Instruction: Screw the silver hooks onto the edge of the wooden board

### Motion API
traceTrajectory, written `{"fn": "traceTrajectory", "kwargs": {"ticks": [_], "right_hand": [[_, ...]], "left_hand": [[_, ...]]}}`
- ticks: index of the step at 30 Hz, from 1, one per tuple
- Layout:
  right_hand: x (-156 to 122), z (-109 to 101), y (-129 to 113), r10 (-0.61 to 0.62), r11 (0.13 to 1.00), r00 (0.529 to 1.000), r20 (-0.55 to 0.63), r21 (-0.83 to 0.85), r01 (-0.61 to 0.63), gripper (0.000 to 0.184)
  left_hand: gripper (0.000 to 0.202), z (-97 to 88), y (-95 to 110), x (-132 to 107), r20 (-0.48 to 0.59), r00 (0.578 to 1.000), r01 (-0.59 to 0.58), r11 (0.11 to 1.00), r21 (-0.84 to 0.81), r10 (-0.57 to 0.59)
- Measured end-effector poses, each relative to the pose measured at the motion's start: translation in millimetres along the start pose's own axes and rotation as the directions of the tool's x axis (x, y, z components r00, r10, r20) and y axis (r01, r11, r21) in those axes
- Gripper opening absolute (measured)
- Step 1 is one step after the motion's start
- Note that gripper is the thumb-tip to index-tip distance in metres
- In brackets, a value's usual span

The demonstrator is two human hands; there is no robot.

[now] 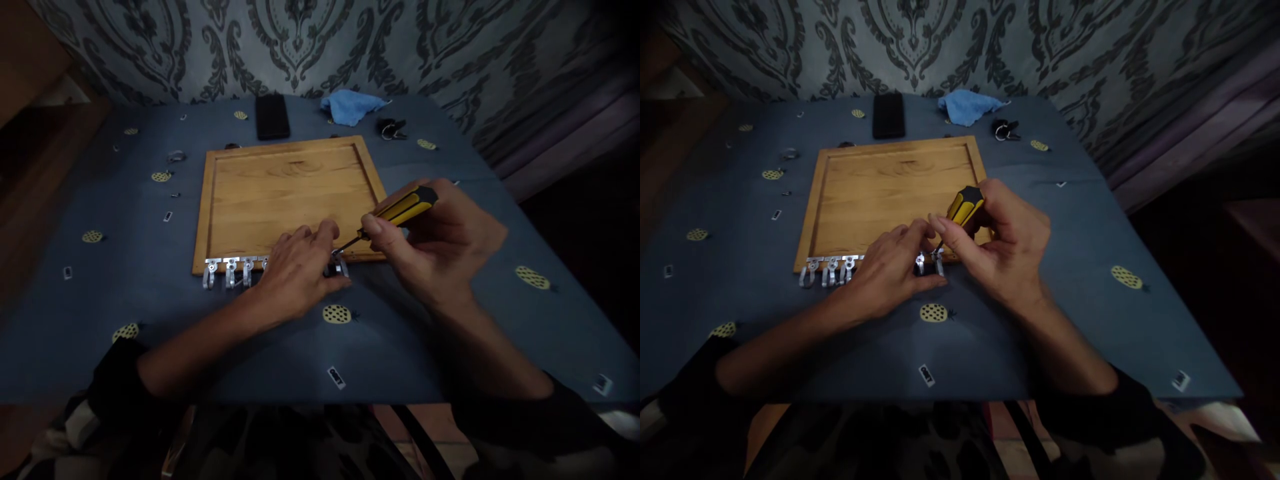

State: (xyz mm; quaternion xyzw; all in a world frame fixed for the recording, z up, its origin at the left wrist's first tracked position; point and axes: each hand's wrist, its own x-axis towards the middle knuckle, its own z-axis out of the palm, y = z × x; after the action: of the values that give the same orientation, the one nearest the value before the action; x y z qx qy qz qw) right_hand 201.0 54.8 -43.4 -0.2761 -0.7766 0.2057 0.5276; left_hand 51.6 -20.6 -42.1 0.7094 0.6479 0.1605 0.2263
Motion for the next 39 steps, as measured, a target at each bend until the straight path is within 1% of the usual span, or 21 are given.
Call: {"fn": "traceTrajectory", "kwargs": {"ticks": [3, 5, 8, 10, 11, 13, 15, 18, 20, 21, 24, 25, 26, 27, 29, 31, 35, 39], "right_hand": [[3.2, -1.3, -1.0, 0.055, 0.996, 0.997, 0.045, 0.069, -0.058, 0.023], [6.1, -3.1, -2.7, 0.086, 0.985, 0.993, 0.085, 0.144, -0.097, 0.018], [10.5, -7.8, -4.9, 0.113, 0.961, 0.974, 0.197, 0.227, -0.158, 0.013], [12.3, -10.7, -4.9, 0.140, 0.953, 0.958, 0.252, 0.230, -0.199, 0.010], [12.5, -11.6, -4.2, 0.153, 0.952, 0.955, 0.255, 0.221, -0.211, 0.008], [11.0, -11.4, -1.5, 0.164, 0.959, 0.963, 0.213, 0.194, -0.206, 0.010], [7.0, -9.0, 1.9, 0.140, 0.981, 0.983, 0.119, 0.121, -0.154, 0.018], [-1.4, -3.9, 5.3, 0.001, 0.998, 1.000, -0.026, -0.058, -0.003, 0.024], [-5.5, -1.3, 4.8, -0.077, 0.988, 0.994, -0.076, -0.140, 0.066, 0.022], [-6.5, -0.5, 3.9, -0.092, 0.986, 0.989, -0.115, -0.150, 0.074, 0.021], [-5.2, 0.2, 0.9, -0.060, 0.995, 0.953, -0.298, -0.099, 0.032, 0.023], [-4.1, 0.1, 0.5, -0.047, 0.996, 0.943, -0.330, -0.082, 0.021, 0.025], [-2.9, 0.0, 0.5, -0.045, 0.997, 0.943, -0.329, -0.076, 0.021, 0.027], [-2.0, -0.2, 0.8, -0.044, 0.996, 0.955, -0.292, -0.082, 0.020, 0.026], [-1.2, -0.5, 1.9, -0.056, 0.992, 0.982, -0.179, -0.117, 0.035, 0.024], [-1.3, -0.7, 2.5, -0.086, 0.983, 0.990, -0.113, -0.174, 0.066, 0.022], [-1.4, -0.9, 2.3, -0.135, 0.958, 0.985, -0.111, -0.268, 0.101, 0.023], [-1.4, -1.3, 1.9, -0.115, 0.965, 0.990, -0.085, -0.248, 0.091, 0.024]], "left_hand": [[0.050, -0.6, 0.6, 0.2, 0.006, 1.000, 0.007, 1.000, 0.001, -0.007], [0.050, -0.1, 0.3, 0.5, 0.000, 1.000, 0.005, 1.000, -0.001, -0.005], [0.050, 1.3, -1.0, 0.8, -0.008, 1.000, -0.010, 1.000, -0.005, 0.010], [0.050, 2.0, -1.9, 0.8, -0.014, 1.000, -0.016, 1.000, -0.005, 0.016], [0.049, 2.3, -2.2, 0.6, -0.019, 1.000, -0.018, 1.000, -0.007, 0.018], [0.048, 2.5, -2.5, 0.2, -0.028, 0.999, -0.018, 1.000, -0.011, 0.018], [0.048, 2.5, -2.4, -0.3, -0.027, 1.000, -0.016, 1.000, -0.012, 0.015], [0.051, 2.7, -2.7, -0.7, -0.027, 0.999, -0.018, 1.000, 0.003, 0.018], [0.051, 3.1, -3.4, -0.8, -0.032, 0.999, -0.027, 1.000, 0.012, 0.027], [0.050, 3.3, -3.8, -0.8, -0.035, 0.999, -0.031, 0.999, 0.012, 0.031], [0.049, 3.5, -4.3, -0.8, -0.032, 0.999, -0.040, 0.999, 0.004, 0.040], [0.049, 3.2, -3.9, -0.8, -0.027, 0.999, -0.038, 0.999, 0.002, 0.038], [0.049, 2.8, -3.4, -0.8, -0.020, 0.999, -0.032, 0.999, 0.001, 0.032], [0.050, 2.2, -2.7, -0.7, -0.012, 1.000, -0.024, 1.000, 0.000, 0.024], [0.050, 1.0, -1.2, -0.5, 0.000, 1.000, -0.005, 1.000, -0.002, 0.005], [0.051, 0.3, -0.3, -0.1, 0.001, 1.000, 0.004, 1.000, -0.005, -0.004], [0.050, 0.5, -0.7, 0.1, -0.002, 1.000, -0.003, 1.000, -0.009, 0.003], [0.050, 1.2, -1.6, -0.6, -0.009, 1.000, -0.004, 1.000, -0.005, 0.004]]}}
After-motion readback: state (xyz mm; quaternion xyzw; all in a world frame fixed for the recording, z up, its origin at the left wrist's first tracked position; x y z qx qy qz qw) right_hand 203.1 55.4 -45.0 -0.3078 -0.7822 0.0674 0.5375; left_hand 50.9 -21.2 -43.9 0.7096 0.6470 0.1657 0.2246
